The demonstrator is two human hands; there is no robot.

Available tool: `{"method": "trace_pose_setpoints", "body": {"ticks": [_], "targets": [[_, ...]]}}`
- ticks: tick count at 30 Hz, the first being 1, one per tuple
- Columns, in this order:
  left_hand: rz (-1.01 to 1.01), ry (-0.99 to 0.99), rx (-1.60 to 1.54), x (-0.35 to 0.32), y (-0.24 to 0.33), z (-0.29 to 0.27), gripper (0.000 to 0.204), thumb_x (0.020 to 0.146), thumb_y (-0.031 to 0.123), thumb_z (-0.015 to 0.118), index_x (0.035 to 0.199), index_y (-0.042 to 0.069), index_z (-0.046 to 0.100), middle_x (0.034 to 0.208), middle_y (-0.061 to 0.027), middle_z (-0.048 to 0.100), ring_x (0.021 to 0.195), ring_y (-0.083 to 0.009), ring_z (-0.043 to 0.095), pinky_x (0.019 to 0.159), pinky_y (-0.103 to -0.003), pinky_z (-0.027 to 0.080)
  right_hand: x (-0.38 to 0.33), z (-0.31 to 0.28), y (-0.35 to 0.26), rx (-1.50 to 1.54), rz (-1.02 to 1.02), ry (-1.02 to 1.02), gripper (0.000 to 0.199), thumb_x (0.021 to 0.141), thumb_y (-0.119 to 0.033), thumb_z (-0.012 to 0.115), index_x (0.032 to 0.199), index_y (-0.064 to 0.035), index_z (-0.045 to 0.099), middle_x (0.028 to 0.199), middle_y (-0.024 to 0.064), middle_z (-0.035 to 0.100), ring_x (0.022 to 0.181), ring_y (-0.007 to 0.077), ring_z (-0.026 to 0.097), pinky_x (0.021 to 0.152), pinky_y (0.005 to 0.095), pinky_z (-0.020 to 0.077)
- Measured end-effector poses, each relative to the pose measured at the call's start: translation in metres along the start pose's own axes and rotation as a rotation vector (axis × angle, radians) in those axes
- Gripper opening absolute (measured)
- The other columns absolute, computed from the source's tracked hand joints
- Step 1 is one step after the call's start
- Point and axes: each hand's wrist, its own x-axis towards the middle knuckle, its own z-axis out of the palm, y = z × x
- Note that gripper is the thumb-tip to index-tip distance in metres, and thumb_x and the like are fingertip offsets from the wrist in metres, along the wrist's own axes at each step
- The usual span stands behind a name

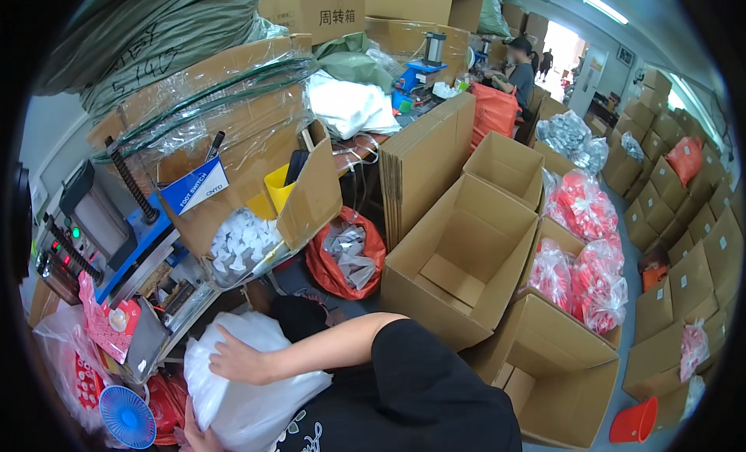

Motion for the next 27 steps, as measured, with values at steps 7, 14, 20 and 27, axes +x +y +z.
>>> {"method": "trace_pose_setpoints", "body": {"ticks": [7, 14, 20, 27], "targets": [[-0.184, -0.314, 0.191, 0.022, 0.026, -0.025, 0.036, 0.093, 0.006, 0.051, 0.127, -0.004, 0.054, 0.113, -0.0241, 0.065, 0.106, -0.0327, 0.063, 0.09, -0.037, 0.047, 0.089, -0.016, 0.003, -0.126, 0.069, 0.145, 0.011, 0.077, -0.014, 0.057, 0.072, -0.0133, 0.066, 0.078, 0.002, 0.062, 0.09, 0.0214, 0.061, 0.11, 0.0618, 0.0251], [-0.065, -0.061, 0.465, 0.016, 0.027, -0.039, 0.069, 0.08, 0.015, 0.068, 0.141, 0.002, 0.04, 0.142, -0.0246, 0.043, 0.135, -0.0355, 0.038, 0.111, -0.04, 0.029, 0.104, -0.012, -0.014, 0.036, -0.214, 0.288, 0.011, 0.073, -0.015, 0.06, 0.068, -0.0118, 0.069, 0.072, 0.0039, 0.065, 0.079, 0.0215, 0.065, 0.099, 0.0527, 0.0369], [0.011, 0.102, 0.396, 0.068, 0.023, 0.001, 0.088, 0.07, 0.013, 0.072, 0.143, -0.008, 0.028, 0.115, -0.0308, 0.058, 0.104, -0.0415, 0.06, 0.088, -0.046, 0.048, 0.107, -0.035, -0.022, 0.085, -0.345, 0.284, 0.008, 0.07, -0.012, 0.06, 0.07, -0.0087, 0.068, 0.067, 0.0071, 0.066, 0.066, 0.0212, 0.065, 0.086, 0.0492, 0.0443], [-0.094, 0.127, 0.492, 0.079, -0.007, 0.007, 0.054, 0.077, 0.012, 0.061, 0.131, 0.013, 0.054, 0.073, -0.0221, 0.065, 0.07, -0.0401, 0.065, 0.064, -0.05, 0.05, 0.1, -0.044, -0.02, 0.137, -0.277, 0.261, 0.007, 0.073, -0.011, 0.061, 0.078, -0.0073, 0.063, 0.075, 0.0037, 0.061, 0.078, 0.0184, 0.063, 0.107, 0.0534, 0.0342]]}}
